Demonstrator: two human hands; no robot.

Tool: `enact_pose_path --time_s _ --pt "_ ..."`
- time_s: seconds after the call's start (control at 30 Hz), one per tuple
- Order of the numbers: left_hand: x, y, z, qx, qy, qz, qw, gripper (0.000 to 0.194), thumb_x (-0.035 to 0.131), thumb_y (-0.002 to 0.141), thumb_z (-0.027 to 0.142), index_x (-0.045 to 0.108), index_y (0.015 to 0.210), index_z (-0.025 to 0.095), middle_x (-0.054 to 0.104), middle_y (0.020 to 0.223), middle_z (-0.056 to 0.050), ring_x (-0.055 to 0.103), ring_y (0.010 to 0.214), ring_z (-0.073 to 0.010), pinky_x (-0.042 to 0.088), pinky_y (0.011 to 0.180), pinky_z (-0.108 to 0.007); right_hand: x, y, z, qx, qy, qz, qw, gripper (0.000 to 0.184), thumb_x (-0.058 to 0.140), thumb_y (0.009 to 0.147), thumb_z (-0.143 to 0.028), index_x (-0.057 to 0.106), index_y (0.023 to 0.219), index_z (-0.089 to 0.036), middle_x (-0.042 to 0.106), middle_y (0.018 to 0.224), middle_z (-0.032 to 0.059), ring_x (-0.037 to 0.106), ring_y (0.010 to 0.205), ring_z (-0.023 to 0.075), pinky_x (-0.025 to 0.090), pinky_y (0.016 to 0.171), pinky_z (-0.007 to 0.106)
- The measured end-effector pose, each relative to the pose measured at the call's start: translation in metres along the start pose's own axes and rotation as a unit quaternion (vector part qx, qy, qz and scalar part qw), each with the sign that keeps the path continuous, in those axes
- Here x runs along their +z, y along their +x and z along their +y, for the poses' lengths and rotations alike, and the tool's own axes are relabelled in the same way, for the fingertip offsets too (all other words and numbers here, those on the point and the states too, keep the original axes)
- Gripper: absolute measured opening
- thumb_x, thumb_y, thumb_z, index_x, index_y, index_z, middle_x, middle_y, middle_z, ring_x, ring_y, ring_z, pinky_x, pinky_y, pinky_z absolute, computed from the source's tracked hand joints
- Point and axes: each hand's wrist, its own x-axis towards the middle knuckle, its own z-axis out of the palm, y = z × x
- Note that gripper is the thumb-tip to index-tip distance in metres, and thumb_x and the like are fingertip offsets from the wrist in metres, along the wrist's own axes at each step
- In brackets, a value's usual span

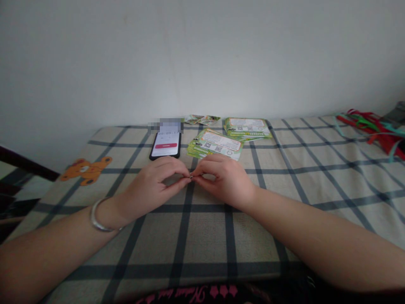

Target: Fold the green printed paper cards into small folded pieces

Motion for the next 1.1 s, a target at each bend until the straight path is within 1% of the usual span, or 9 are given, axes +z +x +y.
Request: enact_pose_path --time_s 0.13,0.23,0.4,0.7,0.8,0.9,1.03,1.1 --pt "-0.0003 0.0003 0.0005 0.022 0.004 0.003 1.000 0.002 0.059 0.087 0.015 0.060 0.086 0.016 0.065 0.086 -0.003 0.059 0.085 -0.0149 0.048 0.078 -0.028 0.0006 -0.0006 0.0005 -0.004 -0.014 -0.008 1.000 0.009 0.061 0.087 -0.022 0.067 0.083 -0.018 0.069 0.086 0.0034 0.062 0.082 0.0149 0.048 0.070 0.028" --pt "-0.0001 0.0006 0.0007 0.019 0.005 -0.004 1.000 0.003 0.059 0.085 0.013 0.060 0.085 0.016 0.064 0.086 -0.002 0.059 0.086 -0.0152 0.048 0.080 -0.028 0.0007 -0.0002 0.0009 -0.007 -0.014 -0.017 1.000 0.006 0.062 0.086 -0.021 0.066 0.083 -0.018 0.068 0.087 0.0033 0.062 0.082 0.0149 0.048 0.070 0.028" --pt "-0.0001 0.0012 0.0013 0.011 -0.001 -0.014 1.000 0.006 0.058 0.084 0.010 0.059 0.086 0.016 0.063 0.091 -0.003 0.057 0.091 -0.0156 0.047 0.083 -0.029 -0.0013 0.0002 0.0014 -0.039 -0.005 -0.020 0.999 0.005 0.061 0.087 -0.020 0.065 0.084 -0.019 0.068 0.089 0.0036 0.062 0.084 0.0154 0.049 0.070 0.028" --pt "-0.0020 -0.0003 -0.0019 -0.044 -0.041 -0.007 0.998 0.012 0.057 0.079 0.006 0.055 0.082 0.017 0.059 0.088 -0.001 0.056 0.088 -0.0134 0.045 0.083 -0.028 -0.0032 -0.0001 0.0064 -0.056 -0.006 -0.012 0.998 0.005 0.059 0.087 -0.018 0.064 0.086 -0.019 0.067 0.092 0.0051 0.063 0.085 0.0164 0.051 0.072 0.030" --pt "-0.0016 -0.0006 -0.0035 -0.056 -0.055 -0.004 0.997 0.014 0.056 0.078 0.004 0.054 0.081 0.017 0.059 0.089 -0.001 0.055 0.088 -0.0129 0.045 0.082 -0.027 -0.0042 -0.0009 0.0071 -0.047 -0.022 -0.027 0.998 0.008 0.059 0.084 -0.015 0.062 0.089 -0.019 0.065 0.096 0.0047 0.062 0.089 0.0174 0.052 0.075 0.031" --pt "-0.0004 -0.0003 -0.0052 -0.065 -0.057 -0.002 0.996 0.014 0.055 0.078 0.003 0.054 0.080 0.016 0.058 0.087 0.000 0.056 0.086 -0.0124 0.044 0.080 -0.026 -0.0053 -0.0016 0.0077 -0.027 -0.027 -0.034 0.999 0.012 0.060 0.080 -0.011 0.059 0.088 -0.020 0.064 0.100 0.0046 0.061 0.093 0.0179 0.052 0.079 0.032" --pt "0.0005 0.0010 -0.0067 -0.076 -0.047 0.004 0.996 0.013 0.055 0.078 0.003 0.055 0.080 0.016 0.058 0.083 0.000 0.056 0.082 -0.0121 0.044 0.077 -0.026 -0.0052 -0.0013 0.0075 -0.008 -0.006 -0.036 0.999 0.016 0.059 0.077 -0.008 0.057 0.088 -0.020 0.062 0.105 0.0052 0.060 0.097 0.0169 0.051 0.083 0.031" --pt "0.0006 0.0012 -0.0072 -0.074 -0.045 0.006 0.996 0.012 0.055 0.080 0.004 0.057 0.082 0.016 0.060 0.084 0.000 0.057 0.082 -0.0123 0.045 0.076 -0.026 -0.0044 -0.0009 0.0071 -0.002 0.006 -0.033 0.999 0.016 0.059 0.079 -0.008 0.057 0.090 -0.020 0.062 0.106 0.0055 0.060 0.097 0.0163 0.051 0.083 0.030"
